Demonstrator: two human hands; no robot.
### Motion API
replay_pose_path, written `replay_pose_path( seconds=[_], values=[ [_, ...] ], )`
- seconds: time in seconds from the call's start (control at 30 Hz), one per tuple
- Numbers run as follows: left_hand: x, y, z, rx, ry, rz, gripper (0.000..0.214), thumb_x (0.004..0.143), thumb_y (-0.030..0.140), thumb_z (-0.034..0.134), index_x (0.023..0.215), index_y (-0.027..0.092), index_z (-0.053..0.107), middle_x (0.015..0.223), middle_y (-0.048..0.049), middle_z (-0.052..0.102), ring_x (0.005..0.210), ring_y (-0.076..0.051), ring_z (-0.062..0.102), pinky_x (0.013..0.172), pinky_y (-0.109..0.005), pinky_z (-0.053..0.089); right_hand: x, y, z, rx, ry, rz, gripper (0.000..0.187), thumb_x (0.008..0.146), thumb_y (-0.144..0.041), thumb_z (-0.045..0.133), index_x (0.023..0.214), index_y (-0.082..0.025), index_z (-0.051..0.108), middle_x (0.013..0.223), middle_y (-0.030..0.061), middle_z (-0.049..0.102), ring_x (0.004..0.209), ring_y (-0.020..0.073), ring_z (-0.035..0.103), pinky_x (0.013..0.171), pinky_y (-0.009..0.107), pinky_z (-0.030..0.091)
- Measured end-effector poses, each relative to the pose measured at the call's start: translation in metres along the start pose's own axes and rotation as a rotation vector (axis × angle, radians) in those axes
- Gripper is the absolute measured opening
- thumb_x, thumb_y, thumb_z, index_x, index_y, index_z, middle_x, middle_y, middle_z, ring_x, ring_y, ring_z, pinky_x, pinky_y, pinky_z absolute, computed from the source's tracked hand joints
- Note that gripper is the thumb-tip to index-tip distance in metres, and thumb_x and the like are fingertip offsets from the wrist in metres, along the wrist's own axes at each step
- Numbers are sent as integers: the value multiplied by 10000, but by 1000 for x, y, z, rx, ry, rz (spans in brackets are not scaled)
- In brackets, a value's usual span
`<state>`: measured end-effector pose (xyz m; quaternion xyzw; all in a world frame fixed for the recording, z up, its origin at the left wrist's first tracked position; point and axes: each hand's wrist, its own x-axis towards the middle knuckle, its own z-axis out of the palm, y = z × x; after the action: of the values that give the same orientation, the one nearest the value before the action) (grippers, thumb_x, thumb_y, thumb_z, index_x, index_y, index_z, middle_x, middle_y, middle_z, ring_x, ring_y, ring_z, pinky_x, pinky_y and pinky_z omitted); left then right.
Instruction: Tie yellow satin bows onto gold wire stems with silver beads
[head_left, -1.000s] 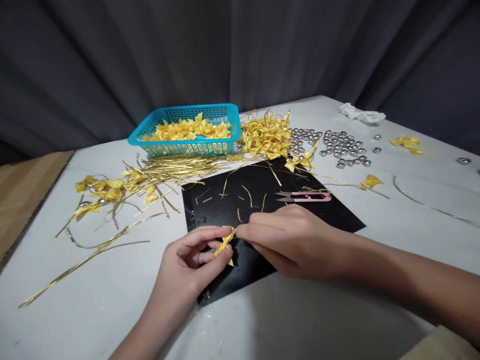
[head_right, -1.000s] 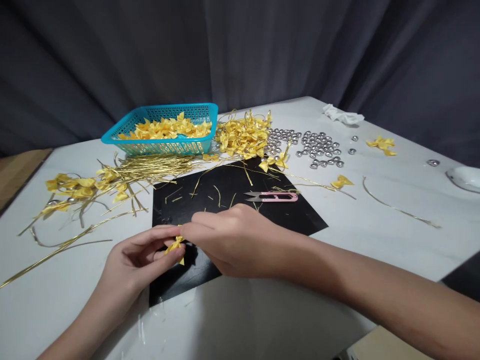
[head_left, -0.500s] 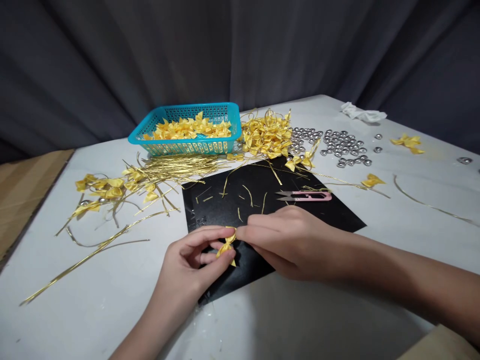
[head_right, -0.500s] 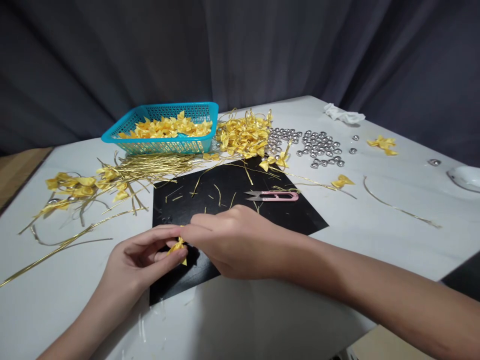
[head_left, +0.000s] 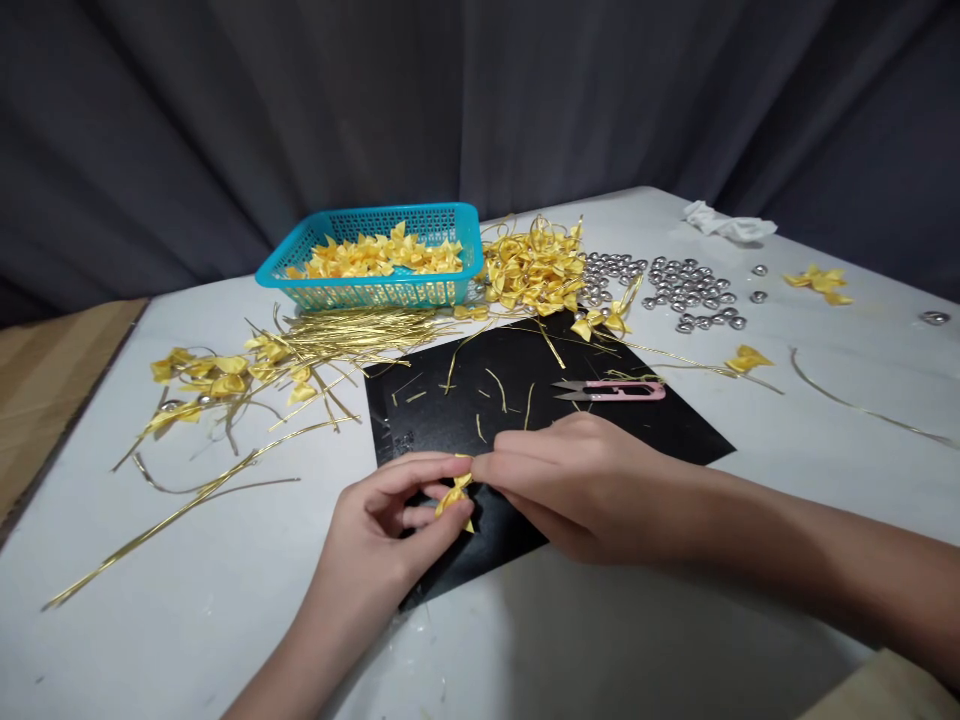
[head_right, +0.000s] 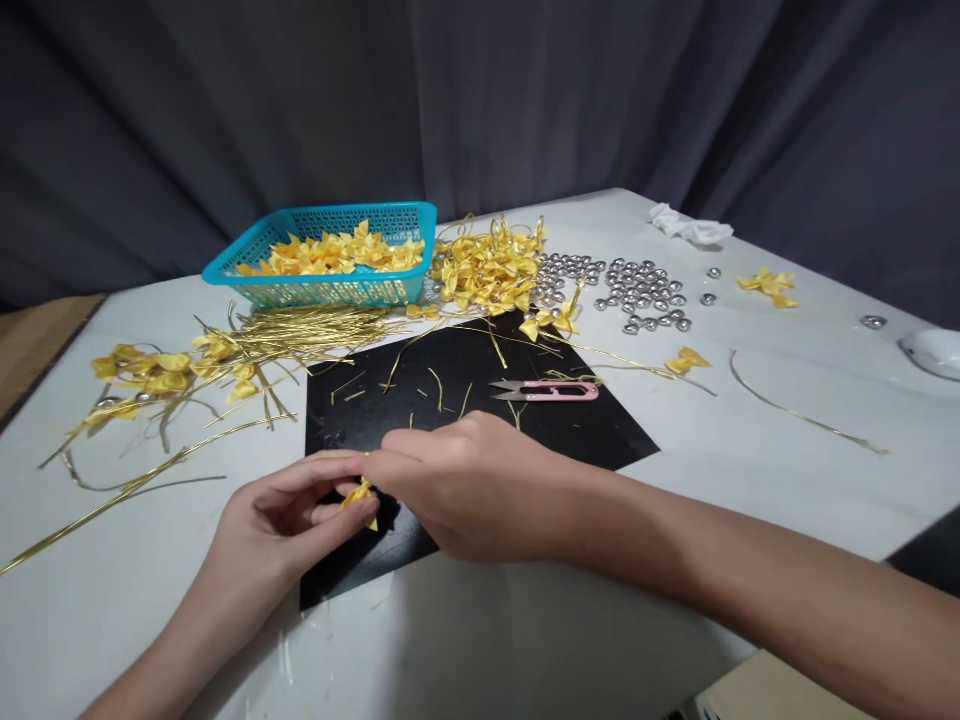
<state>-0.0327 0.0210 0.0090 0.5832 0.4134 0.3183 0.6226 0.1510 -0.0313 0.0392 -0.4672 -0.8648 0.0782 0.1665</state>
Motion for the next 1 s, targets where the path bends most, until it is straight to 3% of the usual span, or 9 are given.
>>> replay_pose_path(
  seconds=[0.2,0.37,0.57,0.7,0.83,1.0],
  values=[
    [4,-3,-6,37,-111,-3,226,634,97,729,788,260,761,863,6,699,651,-59,595,558,-78,514,0,-1,0,16,5,-1,202,845,-60,364,918,-164,521,655,-21,445,512,93,321,467,211,197],
    [2,-3,-4,11,-61,4,207,635,94,719,773,243,761,845,1,693,647,-57,584,549,-72,505,1,0,0,8,-22,13,191,835,-63,369,887,-170,519,644,-23,431,503,92,292,468,213,185],
    [2,-1,-1,55,-84,-3,212,606,87,724,748,238,765,853,-14,708,610,-57,606,536,-79,503,2,-3,-2,-25,-161,34,215,742,-49,436,892,-168,532,643,-31,458,480,86,275,452,224,175],
    [1,0,-1,72,-90,7,196,620,103,708,737,248,766,863,-17,718,618,-66,630,529,-82,500,2,-7,0,-133,-215,-7,158,696,-33,483,768,-168,521,611,-35,478,449,79,274,426,232,139],
    [0,1,0,124,-86,16,173,625,132,710,739,250,768,855,-24,725,662,-89,656,546,-87,505,2,-16,3,-231,-199,-66,147,765,-49,460,692,-165,514,574,-13,503,441,101,372,400,254,140],
    [-1,0,3,193,-87,53,164,661,149,681,755,250,769,864,-31,730,668,-96,664,542,-93,511,1,-25,9,-280,-125,-93,193,825,-49,392,843,-117,571,624,33,571,482,140,497,382,272,168]
  ],
)
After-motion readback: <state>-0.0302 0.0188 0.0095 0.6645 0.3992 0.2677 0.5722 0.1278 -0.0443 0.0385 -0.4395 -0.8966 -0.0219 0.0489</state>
